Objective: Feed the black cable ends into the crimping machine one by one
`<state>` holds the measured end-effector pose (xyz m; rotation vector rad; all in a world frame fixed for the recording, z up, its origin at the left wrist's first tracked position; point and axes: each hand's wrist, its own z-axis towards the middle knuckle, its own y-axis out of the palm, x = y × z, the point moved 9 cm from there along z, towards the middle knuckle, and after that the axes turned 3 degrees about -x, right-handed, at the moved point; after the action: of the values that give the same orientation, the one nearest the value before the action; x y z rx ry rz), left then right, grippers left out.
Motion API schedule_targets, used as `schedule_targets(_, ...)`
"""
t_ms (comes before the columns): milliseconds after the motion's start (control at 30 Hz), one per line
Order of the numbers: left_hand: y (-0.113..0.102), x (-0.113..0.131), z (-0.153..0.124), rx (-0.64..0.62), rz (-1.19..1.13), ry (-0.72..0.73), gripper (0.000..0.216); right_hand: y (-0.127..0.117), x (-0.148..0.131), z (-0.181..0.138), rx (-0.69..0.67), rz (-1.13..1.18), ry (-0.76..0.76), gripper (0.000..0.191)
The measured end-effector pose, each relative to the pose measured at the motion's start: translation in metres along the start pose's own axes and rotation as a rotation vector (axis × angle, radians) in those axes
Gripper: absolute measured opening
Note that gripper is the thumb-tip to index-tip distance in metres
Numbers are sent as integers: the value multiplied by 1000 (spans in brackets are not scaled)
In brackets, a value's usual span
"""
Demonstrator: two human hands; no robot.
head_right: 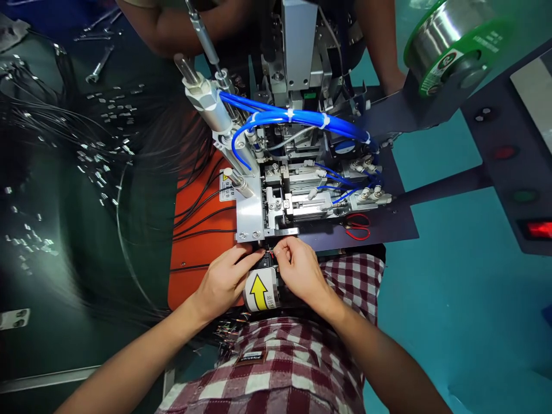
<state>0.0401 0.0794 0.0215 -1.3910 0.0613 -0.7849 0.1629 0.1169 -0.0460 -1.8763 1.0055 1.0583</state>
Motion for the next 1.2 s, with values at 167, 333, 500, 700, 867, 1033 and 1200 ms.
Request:
schedule_targets(167, 3, 1, 0, -43, 12, 25, 29, 8, 6, 2, -96, 135, 76, 18)
schedule_targets(333, 11, 1, -2, -121, 55, 28, 34, -4, -8, -2, 72, -140, -50, 17)
schedule_targets(500, 9, 0, -4, -86, 18, 38, 36, 4, 14, -2, -58, 128, 62, 21)
schedule_targets(700, 15, -3, -7, -104, -1, 20, 41, -17, -20, -15, 219, -180, -189, 12)
schedule_targets(867, 15, -4, -8, -107, -15, 14, 41, -14, -35, -19, 273, -270, -299, 11)
schedule_targets(1033, 13, -3, -7, -107, -19, 19, 39, -13, -27, -18, 274, -239, -251, 9)
schedule_targets(1200, 11, -2, -6, -76, 0, 26, 35, -7, -30, -16, 230, -280, -293, 10)
